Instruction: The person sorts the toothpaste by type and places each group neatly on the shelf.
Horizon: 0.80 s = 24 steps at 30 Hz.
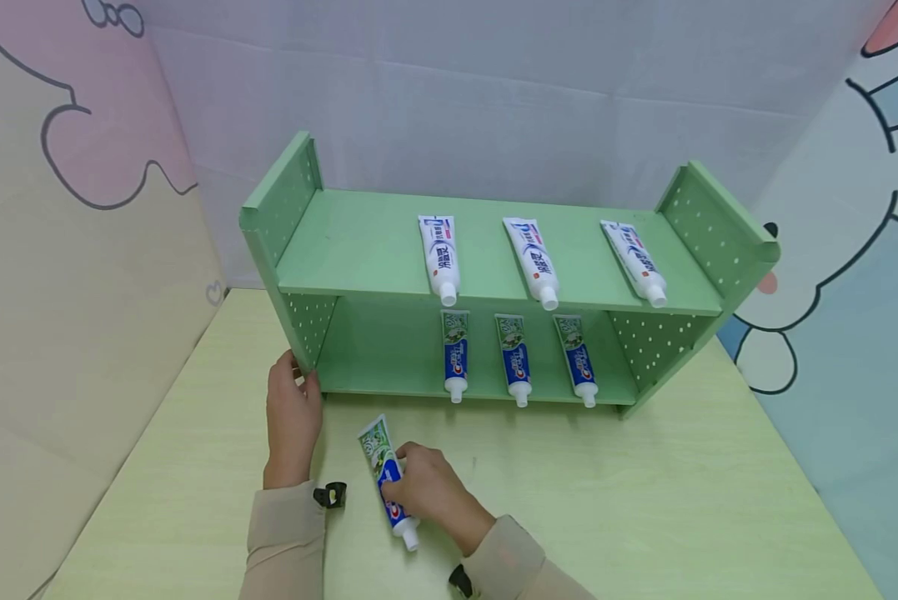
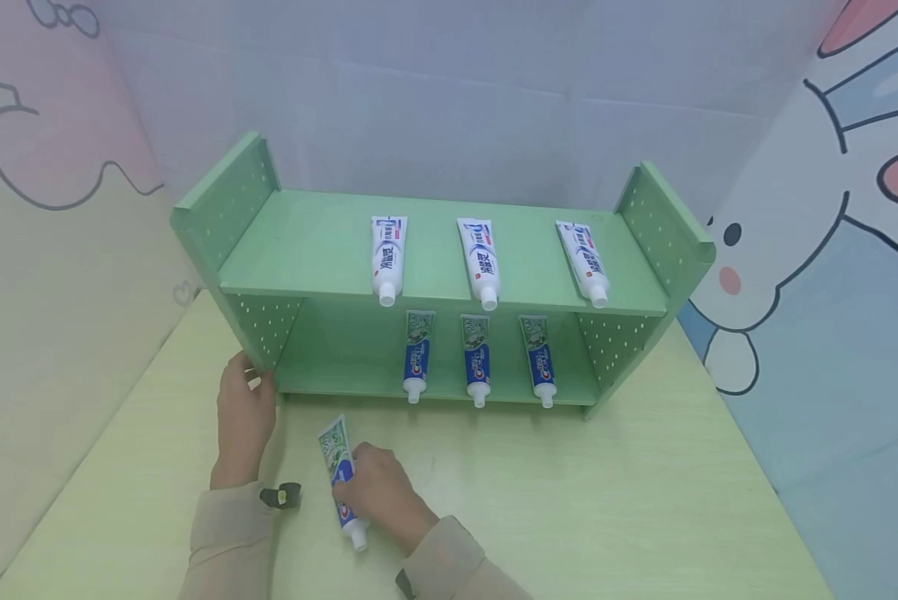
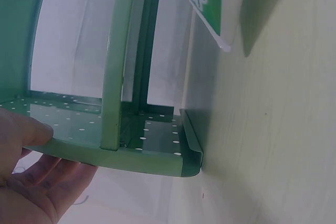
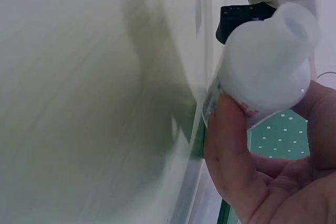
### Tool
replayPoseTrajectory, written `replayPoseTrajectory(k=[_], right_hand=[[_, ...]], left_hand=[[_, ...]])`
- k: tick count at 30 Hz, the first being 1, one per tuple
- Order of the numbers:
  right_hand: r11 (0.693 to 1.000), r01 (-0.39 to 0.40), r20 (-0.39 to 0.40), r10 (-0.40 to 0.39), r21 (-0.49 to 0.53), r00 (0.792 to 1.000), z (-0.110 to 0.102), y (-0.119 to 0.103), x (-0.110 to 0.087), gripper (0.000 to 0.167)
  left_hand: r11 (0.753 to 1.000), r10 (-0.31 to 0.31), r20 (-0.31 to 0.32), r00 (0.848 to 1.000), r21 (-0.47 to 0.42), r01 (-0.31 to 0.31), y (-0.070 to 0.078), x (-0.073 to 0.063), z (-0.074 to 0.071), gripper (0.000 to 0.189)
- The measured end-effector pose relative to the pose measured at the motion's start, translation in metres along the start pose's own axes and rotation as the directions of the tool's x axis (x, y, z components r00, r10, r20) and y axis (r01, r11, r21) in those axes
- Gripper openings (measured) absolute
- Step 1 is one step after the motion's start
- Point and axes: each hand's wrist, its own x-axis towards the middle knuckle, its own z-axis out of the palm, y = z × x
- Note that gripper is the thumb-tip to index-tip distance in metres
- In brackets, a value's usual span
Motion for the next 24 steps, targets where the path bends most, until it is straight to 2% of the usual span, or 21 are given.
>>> replayPoseTrajectory(k=[8, 24], right_hand=[[1.0, -0.009, 0.01, 0.009, 0.003, 1.0, -0.007, -0.005, -0.003, 0.047], [0.999, 0.036, -0.005, -0.036, 0.022, 0.999, -0.018, -0.013, -0.002, 0.048]], left_hand=[[1.0, 0.006, -0.001, 1.0, -0.004, -0.006, 0.002, 0.0, -0.001, 0.039], [1.0, 0.001, 0.004, 1.0, -0.012, -0.001, 0.003, -0.001, -0.001, 0.04]])
